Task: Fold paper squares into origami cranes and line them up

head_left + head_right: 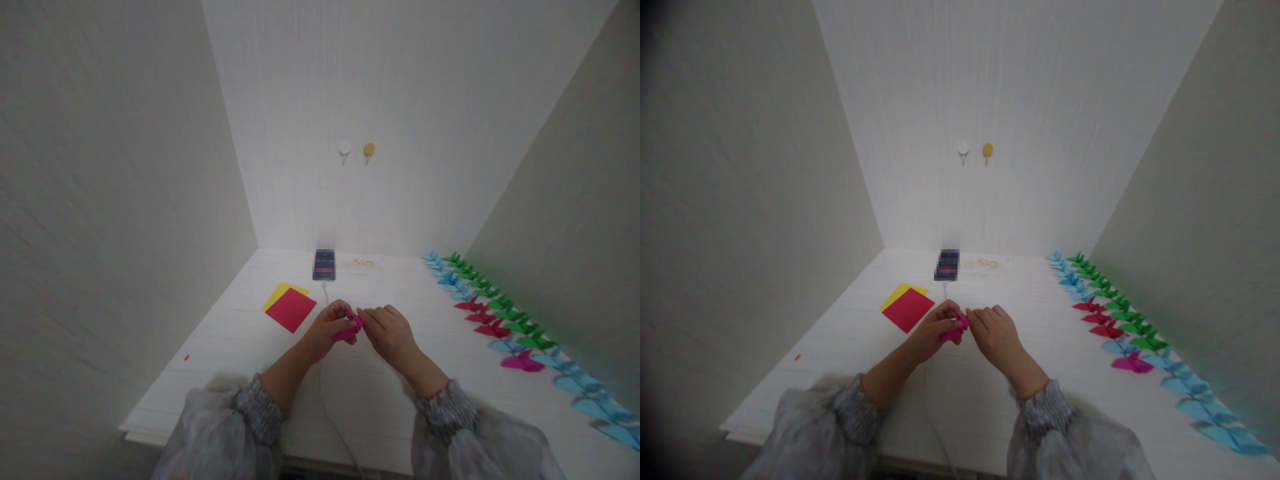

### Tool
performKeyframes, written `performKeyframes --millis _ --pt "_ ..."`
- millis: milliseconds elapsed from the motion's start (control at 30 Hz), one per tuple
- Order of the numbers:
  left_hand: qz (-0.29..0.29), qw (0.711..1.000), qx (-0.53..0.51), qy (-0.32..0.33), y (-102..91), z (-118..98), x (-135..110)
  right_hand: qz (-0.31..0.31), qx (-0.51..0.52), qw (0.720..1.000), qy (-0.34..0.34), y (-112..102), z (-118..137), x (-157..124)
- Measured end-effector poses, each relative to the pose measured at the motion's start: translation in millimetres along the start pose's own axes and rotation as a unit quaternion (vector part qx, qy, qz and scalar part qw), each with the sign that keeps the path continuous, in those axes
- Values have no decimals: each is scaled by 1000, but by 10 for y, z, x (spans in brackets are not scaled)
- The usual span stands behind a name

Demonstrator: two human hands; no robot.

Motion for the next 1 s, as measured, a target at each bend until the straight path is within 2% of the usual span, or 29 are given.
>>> performKeyframes --millis 300,500,767,867,1000 --pt "-9 1000 -15 -12 -1 26 -4 -8 -25 999 46 -84 -29 31" --pt "-15 999 -12 -35 -13 52 -11 4 -38 998 55 -35 -39 49" --pt "-28 999 -9 -42 -23 51 -20 18 11 995 95 -50 -64 63" --pt "-28 999 -11 -43 -20 54 -18 18 1 993 114 -54 -81 51" --pt "-31 998 -9 -46 -39 72 -19 25 -17 995 94 -18 -82 42"
Point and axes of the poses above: each hand's wrist, its own x-axis towards the middle knuckle, its own y-axis out of the palm, z = x × y, the point moved 10 cm from there along x, towards the middle knuckle, and after that the axes turned 14 degrees about z, right-handed, at the moved point
